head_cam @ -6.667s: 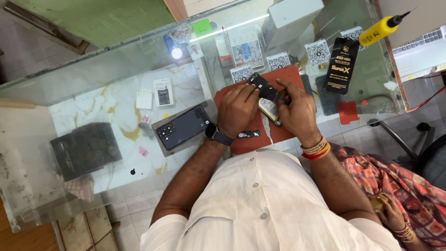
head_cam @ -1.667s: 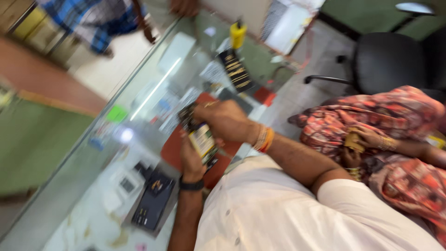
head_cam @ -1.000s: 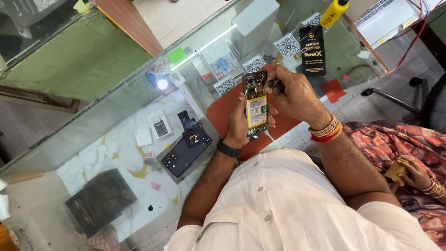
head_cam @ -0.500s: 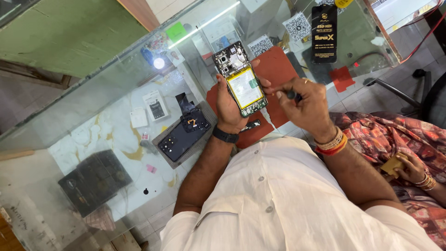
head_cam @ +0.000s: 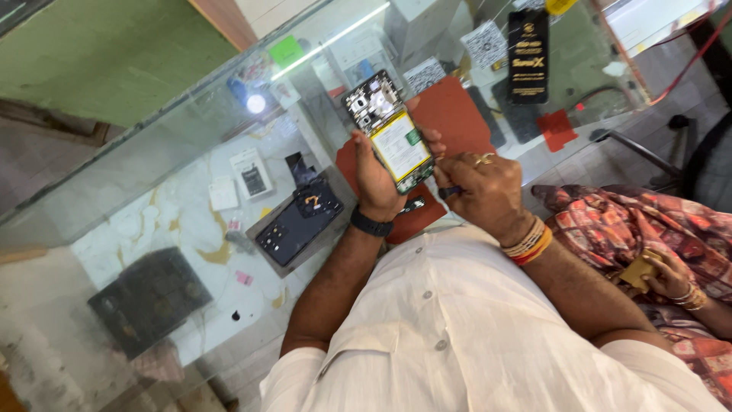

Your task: The person repairs a smartphone at a glass service counter. They pry open the phone's back cover, work on the internal battery and components with their fingers, hold the exposed phone up, handle a second phone and its separated parts, and press the assembled phone's screen while people stand nearby at the counter.

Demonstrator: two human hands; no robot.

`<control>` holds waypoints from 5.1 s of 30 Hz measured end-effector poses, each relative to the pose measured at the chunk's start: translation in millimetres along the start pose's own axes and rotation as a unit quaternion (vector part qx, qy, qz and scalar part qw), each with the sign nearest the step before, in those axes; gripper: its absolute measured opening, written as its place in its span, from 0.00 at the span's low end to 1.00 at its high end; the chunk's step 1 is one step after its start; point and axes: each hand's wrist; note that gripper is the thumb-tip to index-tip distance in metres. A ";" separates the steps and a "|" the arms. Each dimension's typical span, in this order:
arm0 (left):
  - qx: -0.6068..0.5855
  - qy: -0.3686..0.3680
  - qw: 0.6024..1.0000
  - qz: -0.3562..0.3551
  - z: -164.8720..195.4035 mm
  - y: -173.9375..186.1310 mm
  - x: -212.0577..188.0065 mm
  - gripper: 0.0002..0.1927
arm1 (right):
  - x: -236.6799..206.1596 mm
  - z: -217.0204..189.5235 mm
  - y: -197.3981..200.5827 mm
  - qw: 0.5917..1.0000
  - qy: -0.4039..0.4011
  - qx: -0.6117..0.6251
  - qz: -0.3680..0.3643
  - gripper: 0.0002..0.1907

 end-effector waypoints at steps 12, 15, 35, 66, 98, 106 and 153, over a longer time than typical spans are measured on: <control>0.075 -0.006 0.997 0.036 12.6 -21.9 16.4 0.53 | 25.0 7.7 16.2 0.998 0.000 -0.040 -0.049 0.11; 0.082 -0.008 0.996 0.040 11.4 -24.9 19.9 0.52 | 24.5 11.1 19.8 0.999 0.014 -0.013 -0.047 0.10; 0.138 0.045 0.988 0.057 -3.9 -29.0 34.1 0.50 | 4.8 27.9 17.7 0.991 0.010 -0.096 -0.097 0.17; -0.017 0.018 1.000 -0.010 -15.5 16.2 8.4 0.54 | -25.3 29.3 -27.9 0.932 -0.306 0.192 -0.035 0.07; -0.046 0.011 0.997 -0.061 16.4 2.0 4.2 0.58 | -17.9 26.5 -29.1 0.770 -0.396 0.500 -0.025 0.04; -0.015 -0.070 0.997 0.004 38.7 9.6 13.6 0.57 | -21.2 60.7 -15.5 0.905 -0.338 0.257 0.017 0.11; -0.017 -0.199 0.977 0.075 35.2 -60.9 -61.4 0.49 | -39.7 170.2 22.5 0.987 -0.115 0.015 0.114 0.06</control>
Point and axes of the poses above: each hand's wrist, its own x-axis towards the middle knuckle, its own y-axis out of the back of the hand, z = x × y, and after that the axes turned 4 degrees about y, right-handed
